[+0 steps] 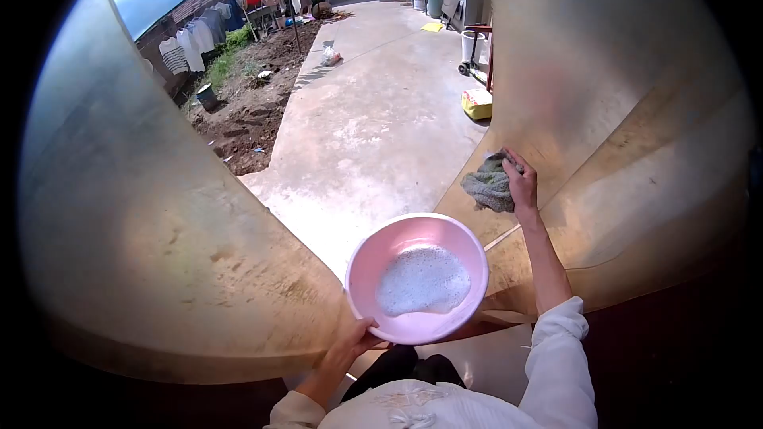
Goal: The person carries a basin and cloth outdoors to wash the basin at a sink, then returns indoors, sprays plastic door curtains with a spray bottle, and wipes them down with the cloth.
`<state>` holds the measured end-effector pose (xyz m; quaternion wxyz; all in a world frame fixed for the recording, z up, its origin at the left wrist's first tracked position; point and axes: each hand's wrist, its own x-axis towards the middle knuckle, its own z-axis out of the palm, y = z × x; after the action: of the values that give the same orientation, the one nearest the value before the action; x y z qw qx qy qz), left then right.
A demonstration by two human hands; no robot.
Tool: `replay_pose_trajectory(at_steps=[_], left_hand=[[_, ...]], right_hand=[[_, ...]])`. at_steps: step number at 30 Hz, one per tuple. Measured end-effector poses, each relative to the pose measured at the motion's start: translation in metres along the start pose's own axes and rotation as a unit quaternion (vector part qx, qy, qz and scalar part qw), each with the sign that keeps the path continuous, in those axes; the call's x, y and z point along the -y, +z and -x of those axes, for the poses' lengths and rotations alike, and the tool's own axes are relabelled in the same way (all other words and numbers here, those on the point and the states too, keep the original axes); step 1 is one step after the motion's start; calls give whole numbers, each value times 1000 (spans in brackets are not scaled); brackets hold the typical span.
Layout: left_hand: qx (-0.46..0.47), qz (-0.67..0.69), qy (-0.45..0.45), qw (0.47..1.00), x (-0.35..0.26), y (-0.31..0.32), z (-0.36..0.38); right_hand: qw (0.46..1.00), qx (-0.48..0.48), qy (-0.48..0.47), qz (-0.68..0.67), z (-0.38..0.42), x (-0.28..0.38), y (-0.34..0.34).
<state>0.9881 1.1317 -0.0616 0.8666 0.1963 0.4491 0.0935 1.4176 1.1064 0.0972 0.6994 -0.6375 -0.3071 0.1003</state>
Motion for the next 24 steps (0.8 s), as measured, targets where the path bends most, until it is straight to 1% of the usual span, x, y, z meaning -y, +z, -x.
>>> replay_pose_trajectory(at_steps=[1,2,3,4,5,6,7,8,10,11,12,14,15,16,17,18,19,20,21,22,23,24], left_hand=[[-17,52,2,999,-19,-8,-19],[4,57,18,998,-39,-16,-37],[25,61,41,997,-68,-9,-38],[18,63,63,996,-85,-30,-58],[20,56,89,994,-108,-27,-57],[3,42,121,992,-131,-38,-67],[4,39,128,991,-155,-35,-66],[-6,42,135,990,-176,-38,-72],[-2,58,166,984,-223,-54,-84],[-23,62,179,982,-242,-68,-93],[-5,47,205,978,-263,-72,-98],[-17,27,243,970,-295,-104,-113],[-86,31,234,968,-314,-101,-113],[-108,11,283,953,-328,-77,-98],[-136,45,268,953,-336,-85,-96],[-189,54,310,930,-337,-116,-106],[-186,66,283,939,-355,-100,-103],[-204,128,276,930,-352,-144,-121],[-227,175,255,924,-360,-161,-126],[-223,257,263,903,-382,-119,-125],[-249,275,262,891,-389,-123,-132],[-271,284,272,878,-393,-137,-144]], right_hand=[[1000,-7,-2,1,-9,-7,-13],[997,-23,-44,51,-16,-11,-25],[990,-38,-91,96,-32,11,-39],[984,-51,-112,127,-29,11,-46],[988,-66,-93,107,-31,-3,-58],[988,-88,-87,90,-37,1,-66],[988,-109,-82,75,-42,9,-77],[980,-137,-84,117,-47,15,-86],[973,-193,-88,92,-65,36,-105],[966,-222,-94,90,-68,30,-109],[950,-274,-99,112,-75,30,-123],[907,-375,-111,158,-84,13,-140],[879,-424,-121,182,-92,9,-146],[826,-444,-195,286,-96,0,-151],[775,-443,-262,367,-99,-10,-156],[735,-493,-297,358,-110,-22,-151],[691,-539,-330,350,-126,-31,-145],[630,-575,-346,391,-140,-44,-131],[621,-630,-300,357,-152,-65,-122],[612,-679,-253,317,-163,-88,-115],[648,-722,-138,200,-175,-126,-113],[630,-766,14,127,-198,-144,-83]])
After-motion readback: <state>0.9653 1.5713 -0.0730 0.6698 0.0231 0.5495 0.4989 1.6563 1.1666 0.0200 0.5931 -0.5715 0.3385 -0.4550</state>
